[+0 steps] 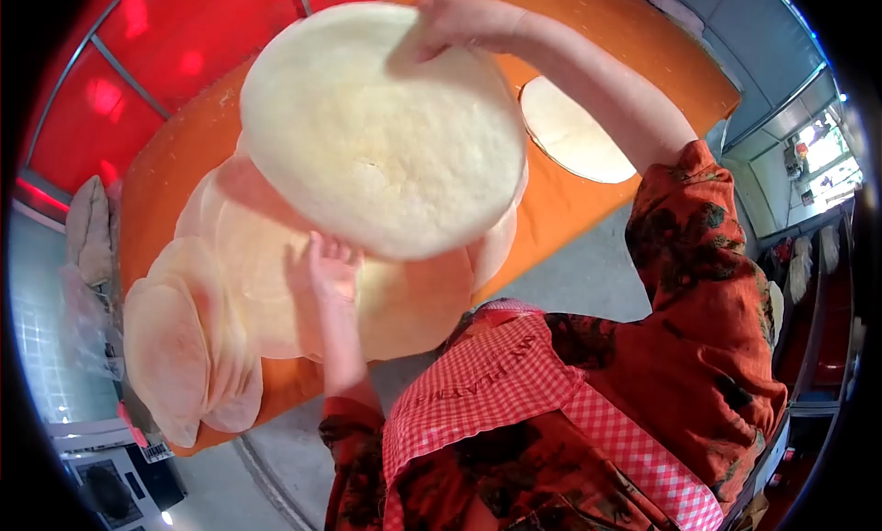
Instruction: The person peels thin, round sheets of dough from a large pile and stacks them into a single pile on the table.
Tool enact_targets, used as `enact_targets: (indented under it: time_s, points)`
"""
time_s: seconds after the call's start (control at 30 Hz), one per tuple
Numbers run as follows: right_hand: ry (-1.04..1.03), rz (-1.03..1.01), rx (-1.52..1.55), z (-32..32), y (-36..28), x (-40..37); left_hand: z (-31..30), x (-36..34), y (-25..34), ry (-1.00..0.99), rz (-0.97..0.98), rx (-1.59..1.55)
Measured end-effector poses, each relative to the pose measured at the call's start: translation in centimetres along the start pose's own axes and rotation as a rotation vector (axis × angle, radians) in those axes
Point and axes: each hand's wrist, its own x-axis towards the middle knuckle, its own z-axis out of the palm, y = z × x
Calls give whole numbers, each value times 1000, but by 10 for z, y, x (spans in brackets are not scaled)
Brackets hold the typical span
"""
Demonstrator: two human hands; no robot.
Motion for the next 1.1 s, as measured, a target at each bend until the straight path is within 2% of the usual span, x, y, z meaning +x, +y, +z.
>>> enact_targets:
  time_s: [0.03,0.1,0.13,0.17,0.23,0.3,0.37,0.4,0.43,0.5,0.6,0.63,0.67,0.7,0.73,0.83,0.87,0.97,1.0,1.1]
  points:
    - [14,88,170,-9,-2,-9,1,-5,-9,-60,-30,2]
    - [-21,246,217,-17,94,17,5,-13,-8,-154,-77,-86]
    - [-23,298,224,-8,120,9,1,-19,-10,-188,-100,-135]
    - [-31,347,236,2,146,0,-14,-13,-18,-147,-130,-77]
    - [-199,597,435,31,222,-14,-49,20,-33,-70,-173,48]
    - [-184,601,811,87,330,-44,-34,5,-25,49,-171,267]
    - [144,792,716,115,336,-68,-33,16,-28,100,-151,399]
    - [207,762,618,119,343,-65,-31,19,-35,129,-153,462]
    - [272,729,515,129,338,-69,-31,11,-41,185,-34,530]
    - [338,735,332,143,338,-71,-21,16,-65,297,181,702]
    - [337,772,89,135,300,-71,-15,19,-73,311,240,693]
    - [308,720,189,136,317,-72,-20,22,-74,341,236,743]
    - [322,621,262,140,284,-83,-38,1,-44,332,274,755]
    - [300,551,356,142,295,-83,-42,0,-43,356,284,794]
    - [278,548,459,132,268,-82,-33,-6,-34,358,235,769]
    - [222,563,554,131,267,-69,-42,0,-22,263,99,712]
    - [167,632,606,124,246,-64,-31,-5,-14,254,83,734]
    - [33,619,822,118,241,-52,-42,7,-11,205,33,627]
    - [-9,567,768,119,241,-52,-47,16,-14,200,37,628]
    - [58,648,727,127,268,-43,-30,22,5,61,13,467]
